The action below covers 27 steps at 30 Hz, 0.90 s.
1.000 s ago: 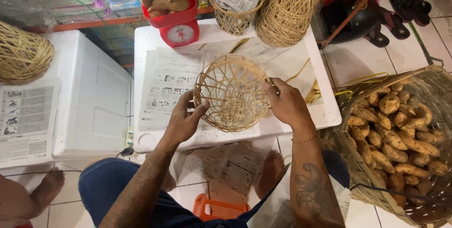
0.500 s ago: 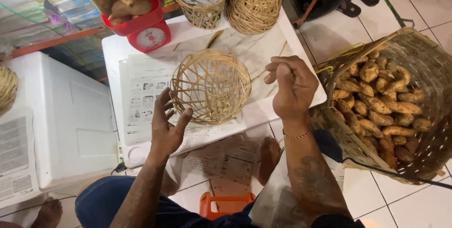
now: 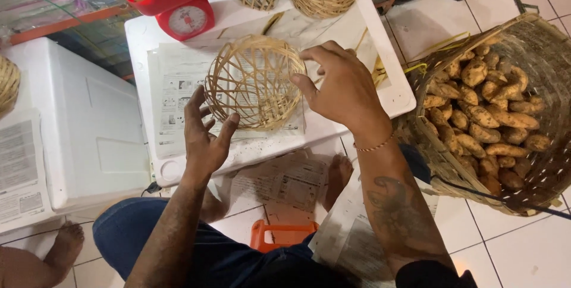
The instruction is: Wrapping individual sweet potatoes in newspaper and placing them into a woven basket for packaging.
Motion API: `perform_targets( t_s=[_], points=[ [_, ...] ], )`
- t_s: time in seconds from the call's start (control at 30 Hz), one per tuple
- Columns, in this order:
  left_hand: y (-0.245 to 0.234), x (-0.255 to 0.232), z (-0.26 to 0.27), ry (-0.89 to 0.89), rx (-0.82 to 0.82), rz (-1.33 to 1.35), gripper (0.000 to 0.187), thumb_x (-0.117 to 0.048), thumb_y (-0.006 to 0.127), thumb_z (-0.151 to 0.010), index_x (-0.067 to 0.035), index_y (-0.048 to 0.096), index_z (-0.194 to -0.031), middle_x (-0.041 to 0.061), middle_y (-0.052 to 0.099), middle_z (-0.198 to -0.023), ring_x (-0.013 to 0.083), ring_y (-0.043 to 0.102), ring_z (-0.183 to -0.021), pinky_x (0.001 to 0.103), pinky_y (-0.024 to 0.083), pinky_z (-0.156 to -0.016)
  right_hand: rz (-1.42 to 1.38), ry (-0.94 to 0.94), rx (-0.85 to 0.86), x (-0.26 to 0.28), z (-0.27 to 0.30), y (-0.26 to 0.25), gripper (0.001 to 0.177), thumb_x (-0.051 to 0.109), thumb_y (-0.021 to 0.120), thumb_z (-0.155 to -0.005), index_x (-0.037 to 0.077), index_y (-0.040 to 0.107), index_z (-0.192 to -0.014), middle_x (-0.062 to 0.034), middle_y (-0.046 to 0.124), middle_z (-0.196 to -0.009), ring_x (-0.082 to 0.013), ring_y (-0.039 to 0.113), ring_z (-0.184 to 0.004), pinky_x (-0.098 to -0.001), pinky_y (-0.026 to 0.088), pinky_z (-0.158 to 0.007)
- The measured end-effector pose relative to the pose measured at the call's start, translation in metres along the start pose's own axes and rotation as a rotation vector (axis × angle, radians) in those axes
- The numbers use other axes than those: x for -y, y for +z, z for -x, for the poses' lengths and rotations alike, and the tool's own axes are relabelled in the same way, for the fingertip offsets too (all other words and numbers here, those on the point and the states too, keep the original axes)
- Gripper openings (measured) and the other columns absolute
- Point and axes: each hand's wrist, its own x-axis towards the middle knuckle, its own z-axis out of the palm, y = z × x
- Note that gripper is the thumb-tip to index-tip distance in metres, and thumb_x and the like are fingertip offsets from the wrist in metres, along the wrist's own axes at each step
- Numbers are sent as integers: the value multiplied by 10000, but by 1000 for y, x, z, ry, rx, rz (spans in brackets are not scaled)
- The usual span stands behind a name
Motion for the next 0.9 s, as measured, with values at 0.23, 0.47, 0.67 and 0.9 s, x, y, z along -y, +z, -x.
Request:
perform_targets(
  t_s=[0.23,0.47,0.67,0.9],
  points=[
    [1,1,11,-64,0,91,906,-258,794,-918,-92,216,-1595,298,374,-1464,534,563,-1199,623,534,-972,-56,345,214,-18,-4,18,517,245,637,-981,-56,536,-1388,-336,647,-1209,-550,658,-1079,-653,513,-910],
    [17,-6,37,48,-181,54,721,-219,761,-955,-44,316,-1494,224,410,-1372,395,544,-1159,546,505,-962,-122,319,142,-54,0,39,492,320,700,-952,70,587,-1360,-203,727,-1113,-375,765,-874,-480,594,-769],
    [67,-39,116,166,417,55,238,-290,652,-919,-85,569,-1006,33,600,-744,130,528,-576,286,458,-508,-60,297,213,-58,3,40,501,349,707,-965,125,546,-1384,-40,743,-1052,-294,699,-872,-495,529,-779],
    [112,-75,165,-494,1123,122,425,-475,678,-891,-107,721,-1100,12,764,-972,117,687,-842,327,545,-703,-44,243,198,-59,0,42,521,345,756,-944,137,541,-1370,-35,756,-1010,-306,713,-900,-503,532,-742]
  ],
)
